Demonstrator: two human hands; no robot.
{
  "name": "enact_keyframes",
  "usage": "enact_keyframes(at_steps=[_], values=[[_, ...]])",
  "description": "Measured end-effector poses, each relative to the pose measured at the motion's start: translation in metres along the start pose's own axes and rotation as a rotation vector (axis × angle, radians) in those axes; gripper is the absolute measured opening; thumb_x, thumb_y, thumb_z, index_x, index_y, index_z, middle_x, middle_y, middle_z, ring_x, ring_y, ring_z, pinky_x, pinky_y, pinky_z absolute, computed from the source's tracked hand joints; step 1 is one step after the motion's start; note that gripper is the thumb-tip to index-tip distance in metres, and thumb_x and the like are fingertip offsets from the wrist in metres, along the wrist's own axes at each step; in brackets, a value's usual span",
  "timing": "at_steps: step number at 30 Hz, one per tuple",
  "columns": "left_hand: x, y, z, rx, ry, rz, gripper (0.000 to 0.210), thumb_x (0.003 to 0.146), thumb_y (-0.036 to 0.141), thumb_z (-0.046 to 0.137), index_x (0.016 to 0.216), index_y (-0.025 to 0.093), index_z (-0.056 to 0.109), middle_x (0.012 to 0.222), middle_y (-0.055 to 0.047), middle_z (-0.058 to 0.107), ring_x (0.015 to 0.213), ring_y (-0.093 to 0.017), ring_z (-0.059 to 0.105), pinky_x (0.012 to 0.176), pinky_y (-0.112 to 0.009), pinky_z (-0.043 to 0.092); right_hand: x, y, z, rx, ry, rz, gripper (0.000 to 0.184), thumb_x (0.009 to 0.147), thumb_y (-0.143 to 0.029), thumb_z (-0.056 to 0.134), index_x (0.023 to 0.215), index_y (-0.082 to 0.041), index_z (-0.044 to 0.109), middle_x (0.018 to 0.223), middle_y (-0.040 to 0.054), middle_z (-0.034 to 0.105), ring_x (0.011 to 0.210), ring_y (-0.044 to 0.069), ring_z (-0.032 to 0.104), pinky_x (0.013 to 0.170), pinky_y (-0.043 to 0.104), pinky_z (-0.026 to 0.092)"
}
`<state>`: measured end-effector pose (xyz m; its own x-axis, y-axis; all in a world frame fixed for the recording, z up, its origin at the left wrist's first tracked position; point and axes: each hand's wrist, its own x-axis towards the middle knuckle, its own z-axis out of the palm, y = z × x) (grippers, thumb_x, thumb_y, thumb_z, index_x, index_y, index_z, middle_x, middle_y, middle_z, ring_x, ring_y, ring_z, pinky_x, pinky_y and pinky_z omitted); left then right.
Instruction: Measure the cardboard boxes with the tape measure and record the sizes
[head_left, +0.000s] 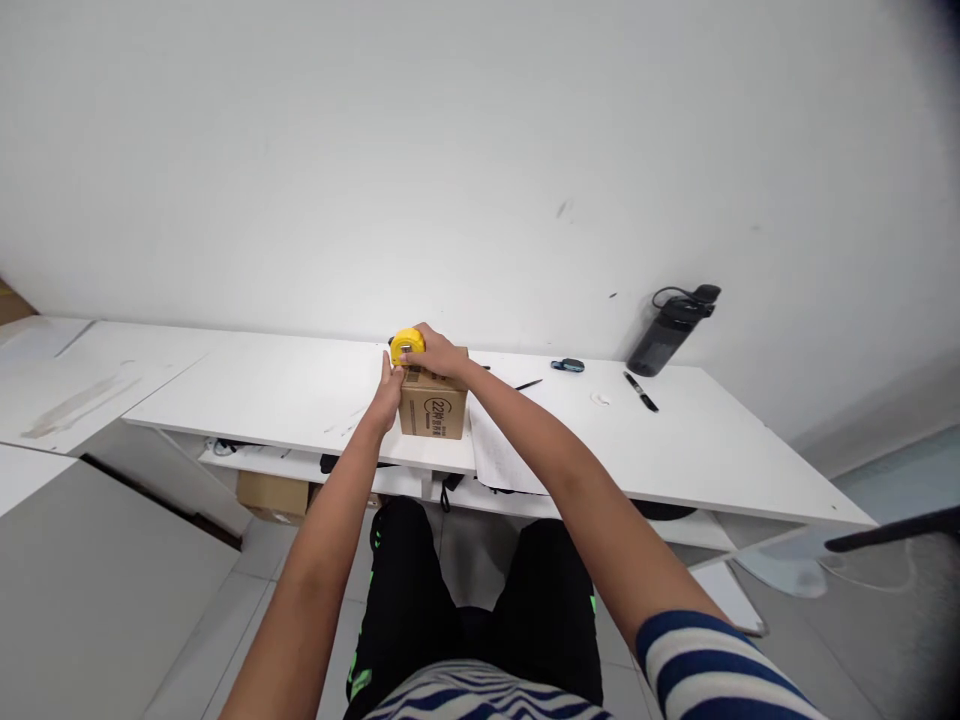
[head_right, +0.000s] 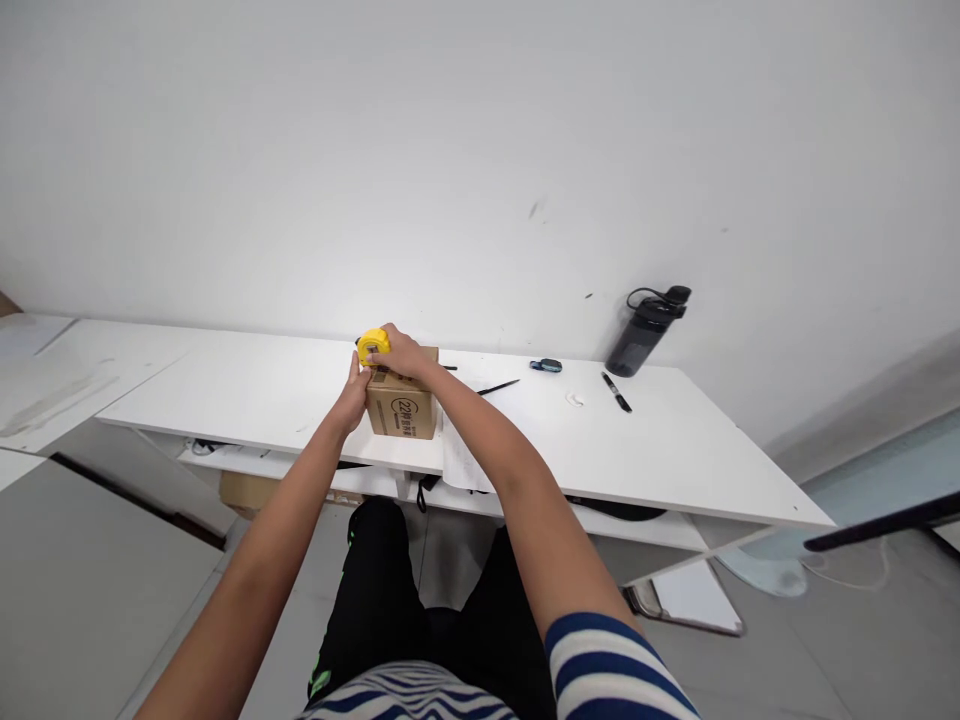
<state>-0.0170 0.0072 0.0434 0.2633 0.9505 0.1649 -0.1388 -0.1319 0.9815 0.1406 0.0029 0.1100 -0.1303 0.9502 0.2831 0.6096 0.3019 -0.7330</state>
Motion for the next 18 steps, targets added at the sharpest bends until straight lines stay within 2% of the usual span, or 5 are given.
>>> enact_keyframes(at_steps=[3,8,11,13,18], values=[[-0.011,0.008,0.009,-0.023,0.04,-0.185,0.081,0.097,0.044,0.049,0.162,0.033,0.003,0.146,-0.009,0.056,0.118,-0.023,0.064,0.103,-0.044,0.049,-0.003,0.003,0.004,0.122,0.165,0.044,0.048,0.079,-0.051,0.064,0.114,-0.024,0.046,0.109,0.0035,0.065,0.094,0.022,0.061,0.081,0.035,0.049],[-0.037,0.012,0.024,0.107,0.094,-0.329,0.083,0.085,0.045,0.065,0.156,0.035,0.024,0.156,-0.012,0.044,0.13,-0.031,0.055,0.097,-0.046,0.051,-0.014,0.006,0.001,0.143,0.466,0.21,0.047,0.08,-0.053,0.061,0.112,-0.025,0.042,0.108,0.0064,0.065,0.094,0.024,0.063,0.08,0.037,0.048],[-0.035,0.009,0.027,0.187,0.209,-0.275,0.095,0.074,0.043,0.076,0.154,0.031,0.026,0.162,-0.014,0.032,0.143,-0.033,0.041,0.107,-0.044,0.045,-0.017,0.004,0.0,0.038,0.458,0.265,0.046,0.078,-0.048,0.062,0.111,-0.024,0.04,0.104,0.008,0.065,0.09,0.027,0.063,0.078,0.039,0.049],[-0.022,0.009,0.024,0.175,0.258,-0.195,0.09,0.076,0.043,0.073,0.153,0.028,0.029,0.163,-0.014,0.031,0.146,-0.032,0.038,0.111,-0.041,0.041,-0.018,0.003,0.001,-0.036,0.429,0.252,0.047,0.078,-0.047,0.062,0.112,-0.024,0.04,0.105,0.0089,0.066,0.091,0.028,0.064,0.078,0.039,0.049],[0.021,0.006,0.014,0.046,0.051,0.019,0.068,0.07,0.028,0.074,0.133,0.018,0.051,0.145,-0.017,0.054,0.133,-0.032,0.054,0.109,-0.042,0.045,-0.019,0.001,0.004,-0.223,0.325,0.181,0.049,0.08,-0.047,0.06,0.118,-0.024,0.039,0.105,0.0109,0.068,0.092,0.031,0.066,0.078,0.04,0.049]])
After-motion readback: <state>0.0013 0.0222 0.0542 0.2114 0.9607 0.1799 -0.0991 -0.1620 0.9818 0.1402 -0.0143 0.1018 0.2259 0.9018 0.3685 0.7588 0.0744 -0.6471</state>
